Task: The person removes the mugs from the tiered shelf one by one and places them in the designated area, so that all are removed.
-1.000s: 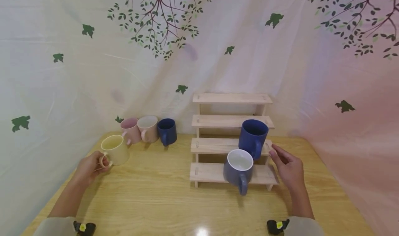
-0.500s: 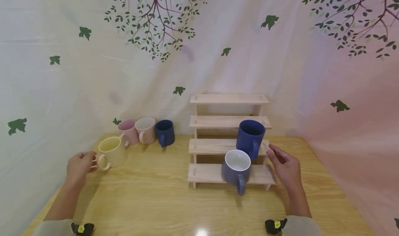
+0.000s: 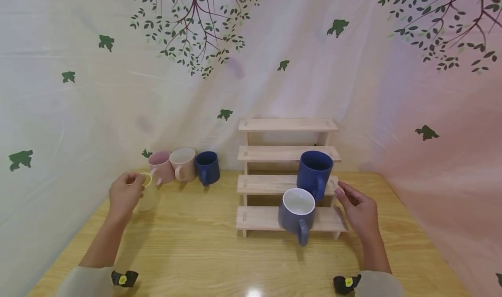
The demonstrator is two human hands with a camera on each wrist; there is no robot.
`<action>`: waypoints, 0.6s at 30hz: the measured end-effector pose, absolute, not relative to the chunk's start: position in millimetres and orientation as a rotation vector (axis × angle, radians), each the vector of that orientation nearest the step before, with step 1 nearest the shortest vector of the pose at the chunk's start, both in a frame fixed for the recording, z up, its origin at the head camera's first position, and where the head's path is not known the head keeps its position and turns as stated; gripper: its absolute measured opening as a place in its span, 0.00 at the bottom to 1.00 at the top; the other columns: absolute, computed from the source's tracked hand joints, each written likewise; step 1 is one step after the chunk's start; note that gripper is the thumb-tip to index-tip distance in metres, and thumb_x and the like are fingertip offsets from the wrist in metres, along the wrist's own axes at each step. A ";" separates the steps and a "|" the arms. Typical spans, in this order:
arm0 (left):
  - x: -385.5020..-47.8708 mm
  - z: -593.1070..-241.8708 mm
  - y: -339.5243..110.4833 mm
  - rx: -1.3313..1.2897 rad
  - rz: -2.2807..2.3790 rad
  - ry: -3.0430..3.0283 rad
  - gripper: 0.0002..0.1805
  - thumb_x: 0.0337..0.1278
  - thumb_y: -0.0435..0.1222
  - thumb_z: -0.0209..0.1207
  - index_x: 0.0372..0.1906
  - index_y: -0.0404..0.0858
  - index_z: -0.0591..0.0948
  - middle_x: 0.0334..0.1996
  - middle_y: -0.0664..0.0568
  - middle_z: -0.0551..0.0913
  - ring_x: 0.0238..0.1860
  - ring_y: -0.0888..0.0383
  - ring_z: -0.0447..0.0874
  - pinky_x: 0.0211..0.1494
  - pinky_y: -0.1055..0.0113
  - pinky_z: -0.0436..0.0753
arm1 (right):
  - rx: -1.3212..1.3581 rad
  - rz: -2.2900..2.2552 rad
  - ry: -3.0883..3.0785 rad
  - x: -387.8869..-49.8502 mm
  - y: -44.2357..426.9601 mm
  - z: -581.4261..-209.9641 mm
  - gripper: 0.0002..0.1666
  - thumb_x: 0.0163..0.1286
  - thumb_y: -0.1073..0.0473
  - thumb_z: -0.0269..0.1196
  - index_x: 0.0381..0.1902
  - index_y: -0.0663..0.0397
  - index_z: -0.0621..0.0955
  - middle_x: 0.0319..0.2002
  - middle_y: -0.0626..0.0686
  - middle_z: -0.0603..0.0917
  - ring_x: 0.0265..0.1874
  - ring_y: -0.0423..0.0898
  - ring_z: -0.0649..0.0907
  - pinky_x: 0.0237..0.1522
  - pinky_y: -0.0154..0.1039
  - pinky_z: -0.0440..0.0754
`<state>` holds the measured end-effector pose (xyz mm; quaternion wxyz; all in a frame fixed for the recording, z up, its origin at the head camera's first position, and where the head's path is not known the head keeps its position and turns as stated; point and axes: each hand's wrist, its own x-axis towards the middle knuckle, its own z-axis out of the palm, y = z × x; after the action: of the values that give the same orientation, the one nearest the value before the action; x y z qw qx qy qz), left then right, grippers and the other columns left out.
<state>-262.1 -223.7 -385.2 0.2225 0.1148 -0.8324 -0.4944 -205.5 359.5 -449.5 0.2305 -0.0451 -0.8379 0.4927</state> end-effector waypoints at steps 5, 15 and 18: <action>-269.5 -381.6 -196.5 0.182 -1.390 -2.320 0.12 0.68 0.37 0.56 0.46 0.30 0.81 0.44 0.38 0.84 0.45 0.48 0.80 0.38 0.73 0.77 | -0.125 1.342 -2.310 -206.6 358.5 -449.9 0.30 0.76 0.44 0.61 0.68 0.55 0.79 0.54 0.46 0.86 0.41 0.21 0.82 0.43 0.18 0.79; -279.6 -369.3 -134.9 -0.076 -1.477 -2.358 0.08 0.67 0.33 0.59 0.41 0.30 0.82 0.36 0.41 0.84 0.39 0.50 0.80 0.36 0.70 0.77 | -0.140 1.353 -2.318 -205.9 357.3 -449.9 0.31 0.76 0.43 0.60 0.68 0.56 0.78 0.54 0.49 0.87 0.40 0.21 0.82 0.43 0.17 0.79; -276.7 -362.9 -113.7 -0.135 -1.526 -2.396 0.07 0.69 0.35 0.60 0.42 0.34 0.82 0.35 0.45 0.83 0.38 0.52 0.79 0.36 0.67 0.77 | -0.112 1.356 -2.298 -207.0 358.9 -449.7 0.30 0.76 0.44 0.61 0.67 0.57 0.79 0.48 0.37 0.86 0.40 0.21 0.83 0.43 0.17 0.79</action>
<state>-276.7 -113.7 -362.9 0.1483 -0.0468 -0.8333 -0.5305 -207.0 358.9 -449.7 0.2334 -0.0409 -0.8368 0.4937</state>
